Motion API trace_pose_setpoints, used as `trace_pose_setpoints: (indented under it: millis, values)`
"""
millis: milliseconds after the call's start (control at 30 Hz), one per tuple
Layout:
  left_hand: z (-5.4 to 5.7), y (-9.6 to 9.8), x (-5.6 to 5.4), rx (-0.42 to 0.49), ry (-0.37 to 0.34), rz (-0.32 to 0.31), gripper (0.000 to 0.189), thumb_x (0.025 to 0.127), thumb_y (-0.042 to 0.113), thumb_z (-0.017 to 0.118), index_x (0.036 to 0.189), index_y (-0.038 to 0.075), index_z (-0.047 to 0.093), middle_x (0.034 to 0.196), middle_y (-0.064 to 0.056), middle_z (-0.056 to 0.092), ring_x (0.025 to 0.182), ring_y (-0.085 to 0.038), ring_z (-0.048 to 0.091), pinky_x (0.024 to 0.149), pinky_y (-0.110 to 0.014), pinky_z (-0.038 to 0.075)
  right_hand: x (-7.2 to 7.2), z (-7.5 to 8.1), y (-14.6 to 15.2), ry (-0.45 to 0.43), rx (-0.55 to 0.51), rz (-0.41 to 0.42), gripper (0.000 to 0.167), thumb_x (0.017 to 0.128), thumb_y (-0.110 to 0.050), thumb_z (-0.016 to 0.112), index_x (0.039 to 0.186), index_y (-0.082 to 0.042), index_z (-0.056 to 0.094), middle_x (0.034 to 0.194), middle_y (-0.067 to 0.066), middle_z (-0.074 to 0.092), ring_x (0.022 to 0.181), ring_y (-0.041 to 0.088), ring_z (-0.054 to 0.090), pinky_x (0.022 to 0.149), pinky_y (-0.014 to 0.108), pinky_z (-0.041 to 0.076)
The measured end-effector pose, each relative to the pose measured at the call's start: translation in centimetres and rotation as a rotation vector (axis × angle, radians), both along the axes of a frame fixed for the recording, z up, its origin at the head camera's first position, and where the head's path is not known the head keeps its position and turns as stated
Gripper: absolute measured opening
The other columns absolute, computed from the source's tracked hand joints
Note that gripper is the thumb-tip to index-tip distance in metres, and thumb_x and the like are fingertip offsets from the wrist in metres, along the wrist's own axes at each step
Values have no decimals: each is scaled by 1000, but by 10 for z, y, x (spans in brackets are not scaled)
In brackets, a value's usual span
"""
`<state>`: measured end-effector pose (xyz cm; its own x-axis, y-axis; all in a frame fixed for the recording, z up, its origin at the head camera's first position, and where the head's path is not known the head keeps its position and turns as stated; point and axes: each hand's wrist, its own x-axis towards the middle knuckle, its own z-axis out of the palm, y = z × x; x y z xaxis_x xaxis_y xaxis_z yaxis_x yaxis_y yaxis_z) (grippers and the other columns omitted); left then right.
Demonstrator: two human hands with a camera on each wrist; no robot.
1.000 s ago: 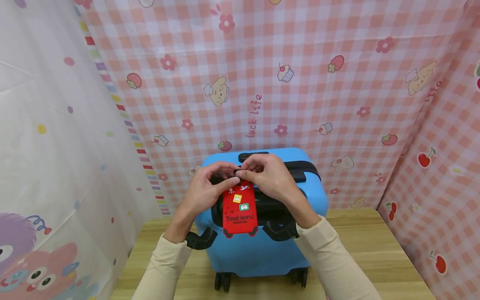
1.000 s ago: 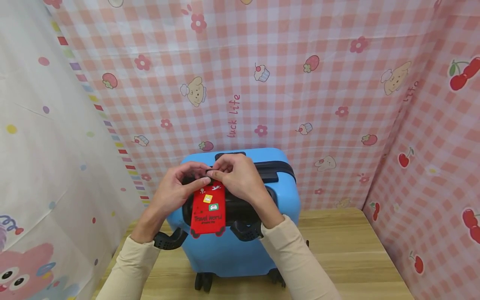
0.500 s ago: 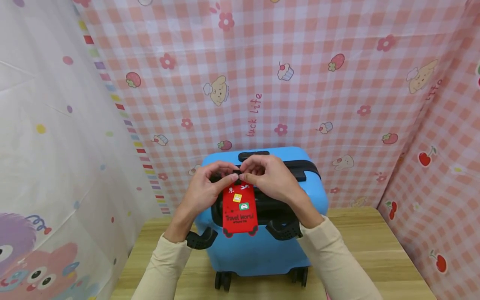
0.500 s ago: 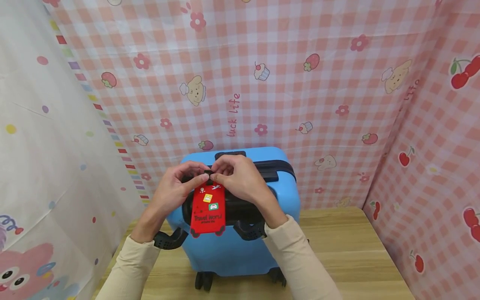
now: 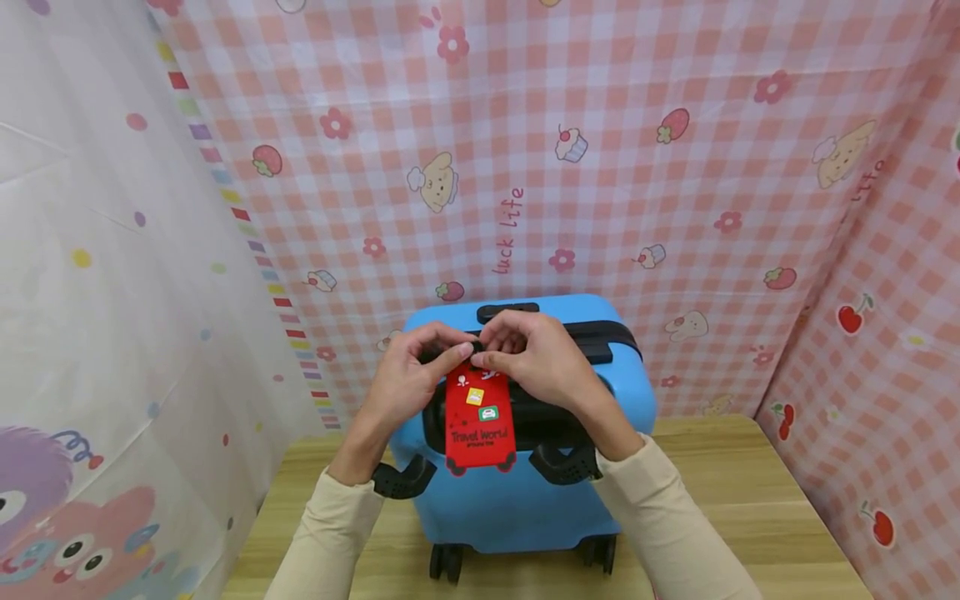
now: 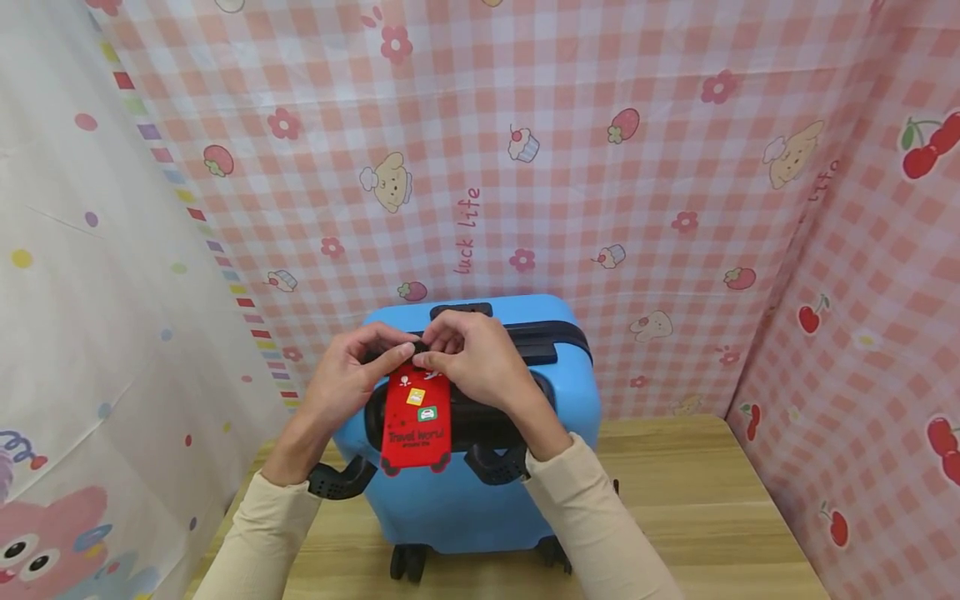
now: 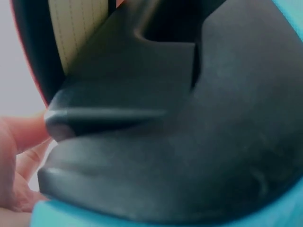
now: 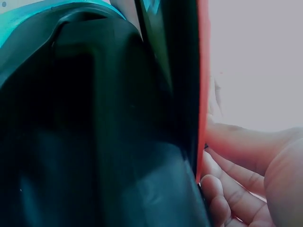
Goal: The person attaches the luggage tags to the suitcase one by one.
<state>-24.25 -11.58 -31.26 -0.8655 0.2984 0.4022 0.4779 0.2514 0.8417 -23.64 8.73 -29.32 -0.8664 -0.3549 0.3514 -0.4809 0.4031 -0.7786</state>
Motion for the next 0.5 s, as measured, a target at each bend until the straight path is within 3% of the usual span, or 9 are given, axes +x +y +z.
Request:
trace_pose_setpoints:
  millis: [500]
  values:
    - [0,-1,1,-30,19,7,20,93,14,68,113,11,73,94,-6,69,87,-22,62,79,-36,53,0,1,-1,1,25,-22,14,91,-17,73,101,-9,68,85,3,64,76,20,58,68,34,51]
